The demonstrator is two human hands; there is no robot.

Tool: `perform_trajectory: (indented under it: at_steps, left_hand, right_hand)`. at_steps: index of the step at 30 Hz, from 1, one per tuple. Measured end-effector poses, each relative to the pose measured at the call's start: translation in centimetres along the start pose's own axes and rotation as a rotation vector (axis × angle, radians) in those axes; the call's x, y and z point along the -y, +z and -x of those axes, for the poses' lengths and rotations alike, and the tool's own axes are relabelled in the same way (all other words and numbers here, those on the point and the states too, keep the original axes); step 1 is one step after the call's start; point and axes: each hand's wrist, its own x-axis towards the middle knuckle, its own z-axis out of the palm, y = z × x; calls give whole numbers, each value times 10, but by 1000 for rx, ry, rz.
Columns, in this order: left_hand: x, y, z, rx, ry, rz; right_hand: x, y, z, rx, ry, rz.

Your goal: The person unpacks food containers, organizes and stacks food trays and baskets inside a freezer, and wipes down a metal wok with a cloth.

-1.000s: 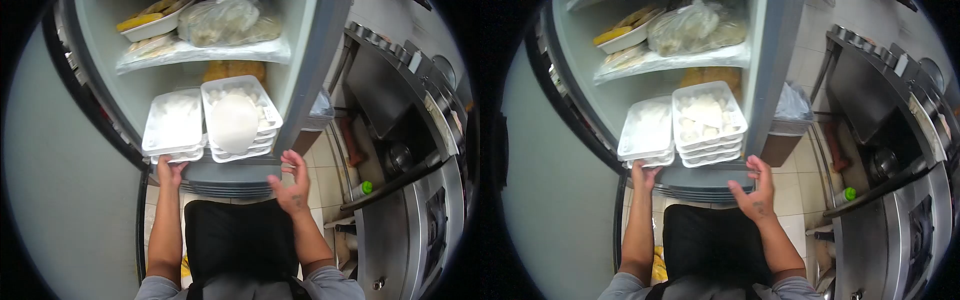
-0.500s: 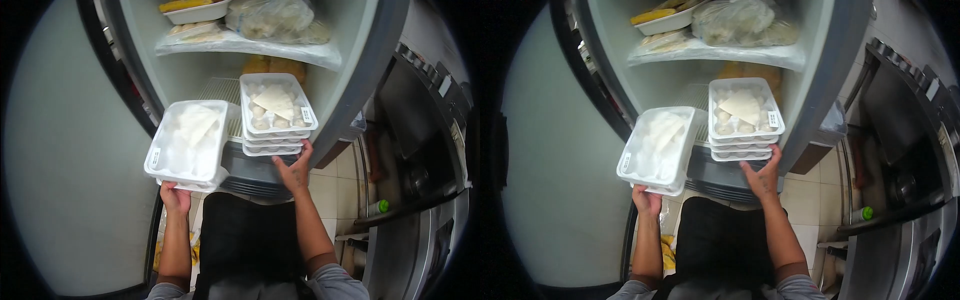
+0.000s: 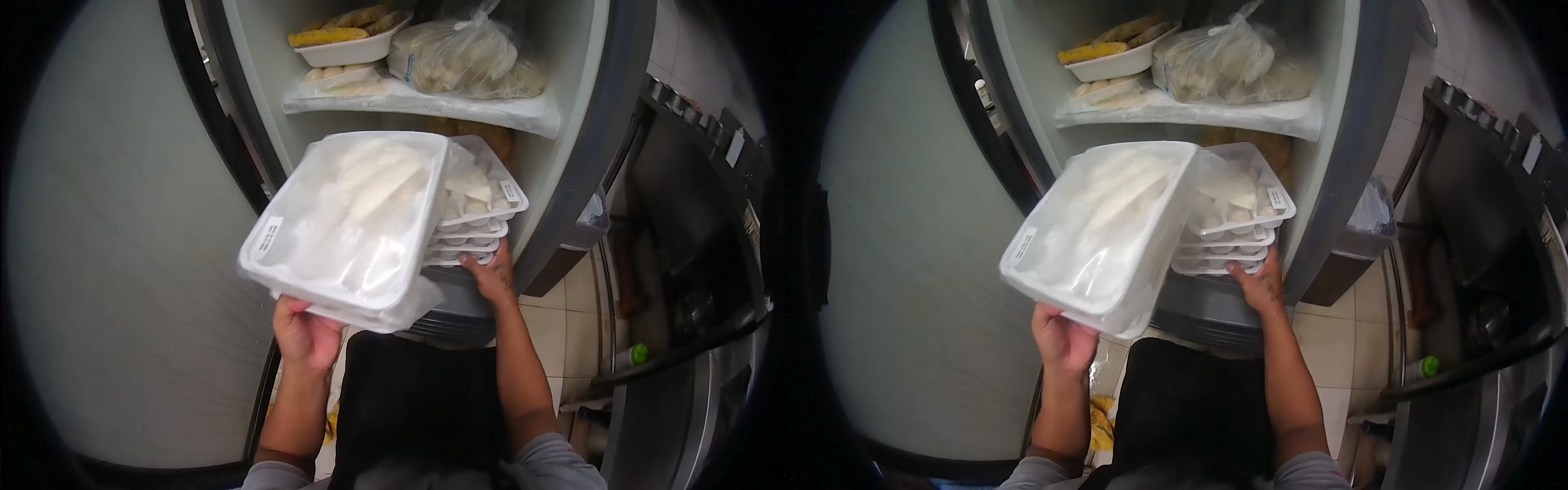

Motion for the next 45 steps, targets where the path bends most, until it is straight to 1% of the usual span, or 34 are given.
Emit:
perform_trajectory:
  at_steps: [1,2,4,5,7,8,10,12,15,17,18,21,22,25,28,29,31,33,34,35,36,37,39,40,41,43,44,45]
  left_hand:
    - [4,5,-4,35,-32,12]
    - [10,9,-7,19,-53,-11]
    - [20,19,-8,85,-93,2]
    - [27,24,-8,118,-116,7]
    - [37,35,-7,99,-118,-4]
    - [41,38,-7,97,-129,8]
    - [51,40,-10,78,-122,-12]
    - [58,43,-17,65,-111,-32]
    - [68,46,-26,29,-47,-83]
    - [71,46,-36,45,-4,-119]
    - [70,48,-39,76,19,-188]
    - [61,36,-52,48,22,-537]
    - [58,37,-51,-86,22,-720]
    - [73,8,-72,-94,532,-1118]
    - [75,22,-75,-52,569,-982]
    - [79,22,-79,-74,624,-1005]
    - [88,15,-91,-115,722,-1061]
    - [86,4,-106,-81,764,-935]
    - [85,-1,-111,-71,773,-897]
    - [83,-7,-117,-63,782,-858]
    - [79,-13,-124,-59,839,-903]
    - [76,-16,-125,-91,847,-922]
    - [67,-11,-125,-146,866,-956]
    - [62,-24,-137,-167,886,-972]
    - [56,-25,-136,-212,886,-977]
    - [45,-25,-133,-302,886,-982]
    - [36,-36,-135,-276,952,-996]
    - [30,-27,-131,-153,1101,-976]
  right_hand:
    - [2,1,2,9,27,12]
    - [14,3,6,17,55,21]
    - [20,4,8,60,90,87]
    - [18,5,7,61,69,86]
    - [13,12,10,68,38,89]
    - [14,14,13,89,-44,143]
    - [5,11,16,143,24,229]
    - [16,0,14,195,-10,175]
    - [24,-9,-7,84,-78,-501]
    - [31,-1,-30,82,-57,-480]
    - [32,3,-36,80,-46,-468]
    - [23,21,-43,226,-101,-590]
    - [20,24,-42,188,-112,-566]
    - [34,28,-36,196,-121,-466]
    - [56,31,-26,219,-135,-285]
    - [59,33,-23,227,-137,-224]
    - [35,48,-31,233,-78,-403]
    - [28,62,-37,264,-39,-571]
    - [25,67,-36,268,-13,-585]
    - [25,73,-40,287,-15,-515]
    - [25,79,-45,306,-15,-445]
    - [25,85,-47,323,-12,-377]
    - [36,98,-52,375,-10,-343]
    - [38,106,-55,393,-20,-313]
    - [57,108,-52,420,-120,-369]
    - [70,109,-40,385,-119,-315]
    - [72,109,-35,406,-116,-341]
    - [73,108,-29,425,-109,-367]
